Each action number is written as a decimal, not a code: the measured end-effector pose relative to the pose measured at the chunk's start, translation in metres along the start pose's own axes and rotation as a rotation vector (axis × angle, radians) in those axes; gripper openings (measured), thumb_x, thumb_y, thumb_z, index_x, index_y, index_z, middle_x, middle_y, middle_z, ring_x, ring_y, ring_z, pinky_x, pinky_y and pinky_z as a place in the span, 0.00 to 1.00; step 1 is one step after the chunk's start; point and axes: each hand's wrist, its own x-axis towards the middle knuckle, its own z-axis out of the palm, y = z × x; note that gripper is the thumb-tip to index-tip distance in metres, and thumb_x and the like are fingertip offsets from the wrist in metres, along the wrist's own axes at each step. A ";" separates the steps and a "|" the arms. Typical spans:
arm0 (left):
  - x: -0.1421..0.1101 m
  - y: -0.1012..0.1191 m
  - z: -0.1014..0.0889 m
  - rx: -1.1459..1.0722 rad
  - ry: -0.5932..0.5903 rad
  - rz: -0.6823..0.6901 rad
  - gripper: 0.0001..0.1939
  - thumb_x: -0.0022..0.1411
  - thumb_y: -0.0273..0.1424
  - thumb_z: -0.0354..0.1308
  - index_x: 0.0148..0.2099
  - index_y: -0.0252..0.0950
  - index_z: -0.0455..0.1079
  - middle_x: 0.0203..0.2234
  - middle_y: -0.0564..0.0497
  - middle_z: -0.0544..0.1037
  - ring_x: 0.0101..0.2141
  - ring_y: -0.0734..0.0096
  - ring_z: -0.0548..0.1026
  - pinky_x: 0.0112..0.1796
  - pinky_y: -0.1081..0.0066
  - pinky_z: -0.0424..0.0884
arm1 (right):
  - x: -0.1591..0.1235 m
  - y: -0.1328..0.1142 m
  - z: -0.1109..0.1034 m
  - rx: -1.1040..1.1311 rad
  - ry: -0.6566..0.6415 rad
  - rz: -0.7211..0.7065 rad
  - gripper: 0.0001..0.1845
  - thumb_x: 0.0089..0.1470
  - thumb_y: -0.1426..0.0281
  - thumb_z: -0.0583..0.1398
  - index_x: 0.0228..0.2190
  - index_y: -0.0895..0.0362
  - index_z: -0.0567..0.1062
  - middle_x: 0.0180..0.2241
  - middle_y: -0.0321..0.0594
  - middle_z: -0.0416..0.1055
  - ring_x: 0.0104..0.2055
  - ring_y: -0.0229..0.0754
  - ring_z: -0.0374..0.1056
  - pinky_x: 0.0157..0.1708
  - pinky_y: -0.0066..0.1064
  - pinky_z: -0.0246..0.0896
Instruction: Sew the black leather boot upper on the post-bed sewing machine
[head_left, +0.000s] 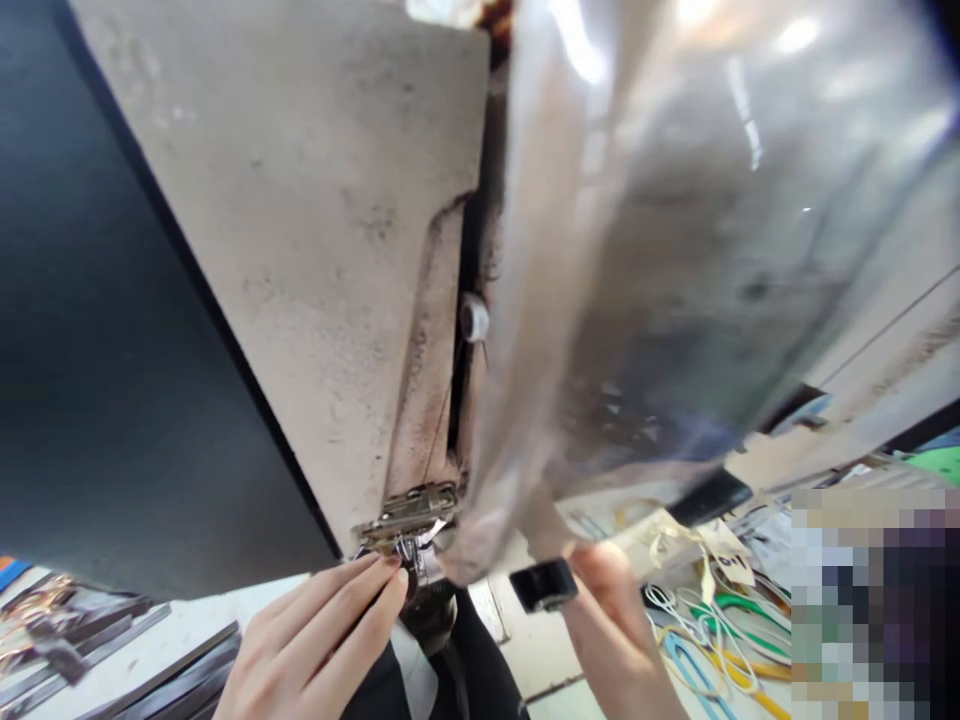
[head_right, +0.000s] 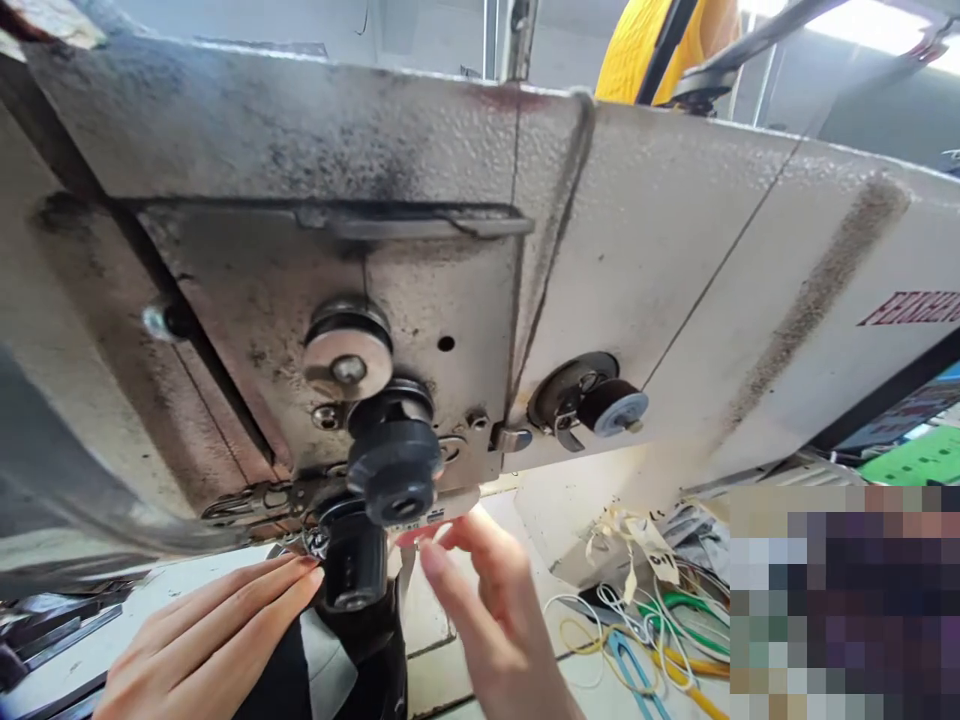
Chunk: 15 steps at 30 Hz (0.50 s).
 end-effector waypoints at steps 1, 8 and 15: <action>0.000 -0.001 0.000 0.003 -0.007 0.010 0.18 0.74 0.26 0.44 0.57 0.35 0.72 0.51 0.51 0.80 0.58 0.73 0.72 0.65 0.74 0.56 | 0.001 0.000 0.003 -0.053 -0.051 -0.108 0.13 0.69 0.61 0.53 0.36 0.52 0.74 0.35 0.42 0.76 0.36 0.45 0.73 0.34 0.32 0.68; -0.009 -0.016 0.016 0.046 -0.043 0.037 0.28 0.78 0.39 0.32 0.57 0.34 0.71 0.48 0.48 0.81 0.46 0.67 0.81 0.51 0.70 0.74 | 0.006 0.000 0.018 -0.436 -0.144 -0.470 0.16 0.58 0.81 0.48 0.32 0.52 0.71 0.33 0.40 0.73 0.34 0.44 0.67 0.34 0.32 0.64; -0.015 -0.018 0.018 -0.033 0.053 0.018 0.22 0.76 0.41 0.42 0.55 0.36 0.73 0.45 0.47 0.82 0.45 0.64 0.80 0.47 0.71 0.75 | 0.003 -0.001 0.016 -0.378 -0.187 -0.387 0.20 0.58 0.80 0.49 0.42 0.52 0.75 0.39 0.40 0.76 0.40 0.45 0.71 0.39 0.33 0.66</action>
